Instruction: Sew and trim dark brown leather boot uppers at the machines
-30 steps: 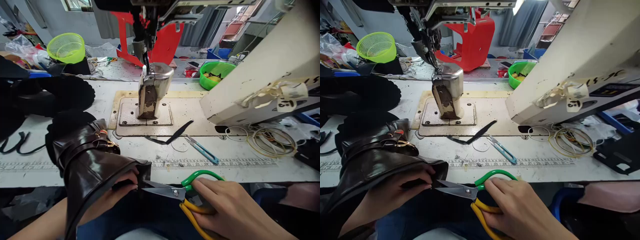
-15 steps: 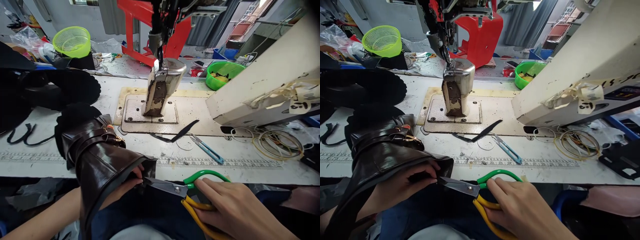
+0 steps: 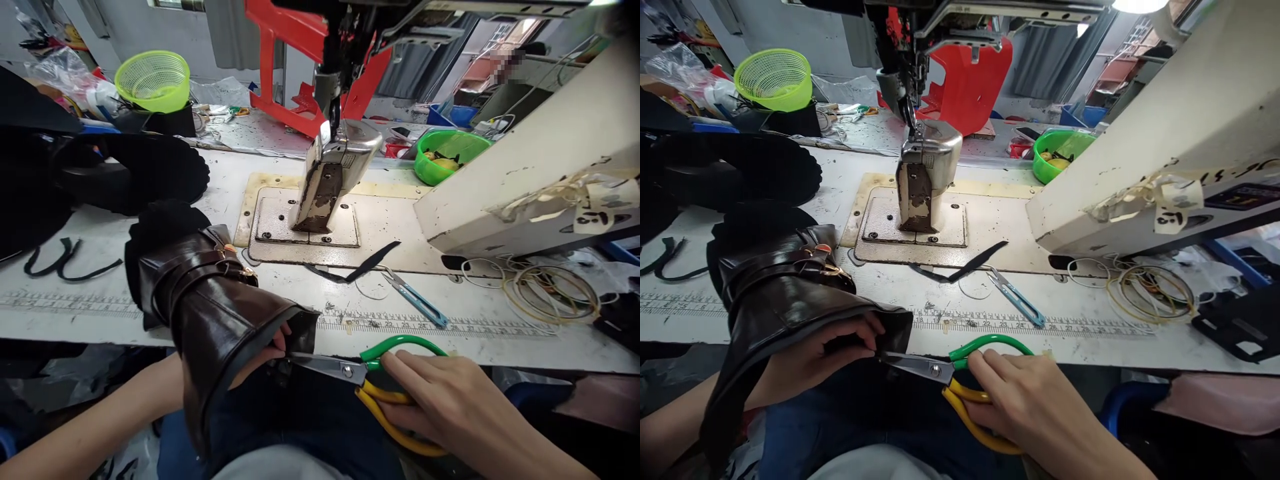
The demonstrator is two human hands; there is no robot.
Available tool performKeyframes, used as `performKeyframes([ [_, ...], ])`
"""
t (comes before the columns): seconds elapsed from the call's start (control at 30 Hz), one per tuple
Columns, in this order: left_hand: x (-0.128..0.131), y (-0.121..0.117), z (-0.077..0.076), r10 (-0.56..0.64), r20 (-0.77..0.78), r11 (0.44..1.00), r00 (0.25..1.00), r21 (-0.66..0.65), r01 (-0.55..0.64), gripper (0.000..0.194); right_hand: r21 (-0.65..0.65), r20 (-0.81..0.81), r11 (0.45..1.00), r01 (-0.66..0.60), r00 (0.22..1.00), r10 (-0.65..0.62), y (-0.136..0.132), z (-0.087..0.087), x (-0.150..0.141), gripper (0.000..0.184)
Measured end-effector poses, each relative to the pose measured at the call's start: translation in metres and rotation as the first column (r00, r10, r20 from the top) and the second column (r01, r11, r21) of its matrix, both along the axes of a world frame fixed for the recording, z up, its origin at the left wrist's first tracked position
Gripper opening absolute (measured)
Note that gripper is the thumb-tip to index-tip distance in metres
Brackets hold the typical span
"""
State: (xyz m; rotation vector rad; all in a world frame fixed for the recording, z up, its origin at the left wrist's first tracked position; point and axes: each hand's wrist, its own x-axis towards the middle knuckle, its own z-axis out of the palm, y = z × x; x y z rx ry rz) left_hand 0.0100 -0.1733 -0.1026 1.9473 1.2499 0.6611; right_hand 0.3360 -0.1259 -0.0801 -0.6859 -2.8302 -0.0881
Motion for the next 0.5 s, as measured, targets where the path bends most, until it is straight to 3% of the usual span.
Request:
performKeyframes([
  [0.23,0.005,0.008,0.008,-0.026,0.139,0.999,0.990,-0.023,0.029,0.009,0.034,-0.026,0.999,0.023,0.999,-0.022,-0.009,0.008,-0.009,0.036],
  [0.37,0.004,0.012,0.011,0.013,0.205,0.993,0.979,-0.114,0.010,0.008,-0.020,0.009,0.999,0.044,0.999,-0.044,-0.010,0.006,-0.019,0.041],
  [0.5,0.000,0.015,0.003,0.016,0.284,0.969,0.959,-0.241,0.055,0.011,-0.069,0.032,0.998,0.003,0.999,-0.001,-0.007,0.002,-0.017,0.042],
])
